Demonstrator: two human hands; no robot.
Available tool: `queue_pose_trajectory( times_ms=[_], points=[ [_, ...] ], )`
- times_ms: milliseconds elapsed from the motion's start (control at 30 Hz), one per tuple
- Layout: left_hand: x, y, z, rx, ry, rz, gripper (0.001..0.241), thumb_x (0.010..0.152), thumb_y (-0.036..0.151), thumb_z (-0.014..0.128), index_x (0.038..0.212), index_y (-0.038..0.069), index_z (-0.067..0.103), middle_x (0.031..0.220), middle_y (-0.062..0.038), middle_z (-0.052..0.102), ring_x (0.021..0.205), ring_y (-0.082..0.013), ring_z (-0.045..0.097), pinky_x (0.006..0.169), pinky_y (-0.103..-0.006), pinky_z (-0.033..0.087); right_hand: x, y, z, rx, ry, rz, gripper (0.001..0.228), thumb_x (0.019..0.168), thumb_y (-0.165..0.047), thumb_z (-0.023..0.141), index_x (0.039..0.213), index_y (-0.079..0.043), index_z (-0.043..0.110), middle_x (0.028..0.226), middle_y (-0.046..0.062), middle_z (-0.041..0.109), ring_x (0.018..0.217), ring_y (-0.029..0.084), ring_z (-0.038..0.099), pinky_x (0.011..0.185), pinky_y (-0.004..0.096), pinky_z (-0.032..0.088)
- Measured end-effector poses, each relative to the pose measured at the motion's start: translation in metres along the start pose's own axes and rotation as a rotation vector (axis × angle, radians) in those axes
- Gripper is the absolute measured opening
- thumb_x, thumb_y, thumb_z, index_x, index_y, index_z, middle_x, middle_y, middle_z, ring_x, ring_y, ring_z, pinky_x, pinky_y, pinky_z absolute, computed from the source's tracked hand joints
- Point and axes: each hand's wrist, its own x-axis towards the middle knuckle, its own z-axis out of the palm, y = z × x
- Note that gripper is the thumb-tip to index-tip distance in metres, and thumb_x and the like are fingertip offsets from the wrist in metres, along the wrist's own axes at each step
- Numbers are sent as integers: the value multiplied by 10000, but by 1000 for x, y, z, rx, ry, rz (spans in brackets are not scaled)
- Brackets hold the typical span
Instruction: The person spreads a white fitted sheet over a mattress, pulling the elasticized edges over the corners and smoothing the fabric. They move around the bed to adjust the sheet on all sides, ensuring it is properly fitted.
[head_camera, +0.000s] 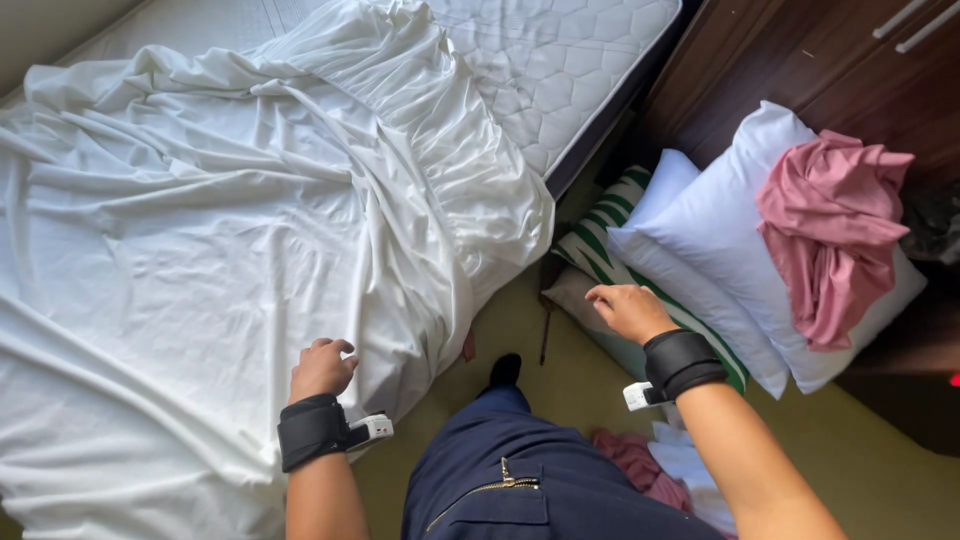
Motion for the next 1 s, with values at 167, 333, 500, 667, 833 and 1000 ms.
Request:
queue_pose_trajectory(
  times_ms=[167,333,500,667,833,1000],
  points=[
    [81,52,-13,-25,45,-66,338,921,346,695,1246,258,730,1452,-50,577,1366,-292,508,1113,-480,447,54,44,-23,90,-33,36,247,931,-277,622,1120,-183,750,1035,89,770,981,313,718,879,445,557],
    [140,114,-43,-32,175,19,335,876,314,717,1204,256,745,1526,-86,505,1407,-311,454,1115,-489,435,132,101,-25,96,-20,-94,253,907,-269,635,1098,-164,763,1061,78,791,1003,305,729,883,434,559],
    [153,167,-47,-64,359,-1,373,857,277,735,1227,238,720,1601,-85,446,1461,-331,416,1101,-546,428,206,132,-53,-158,-176,-120,484,908,-467,654,1357,-289,622,1409,-1,650,1431,299,469,1169,514,346],
    [133,209,-29,-182,411,-159,704,835,302,755,1479,312,472,1659,-83,310,1521,-368,279,1141,-615,332,255,111,-110,-151,-131,-377,935,813,-686,645,1592,-343,257,1670,14,257,1549,360,124,1143,717,73],
    [116,230,13,-243,277,-337,829,871,373,733,1571,384,290,1714,-64,169,1569,-365,158,1195,-631,250,320,83,-147,-201,-189,-582,990,828,-760,587,1627,-351,169,1706,26,157,1564,394,13,1143,748,-24],
    [109,233,40,-311,101,-593,826,902,454,698,1592,426,245,1739,-19,62,1591,-326,80,1235,-607,202,375,68,-142,-202,-324,-597,961,822,-794,557,1612,-412,164,1722,28,110,1573,375,-60,1150,735,-57]
  ],
)
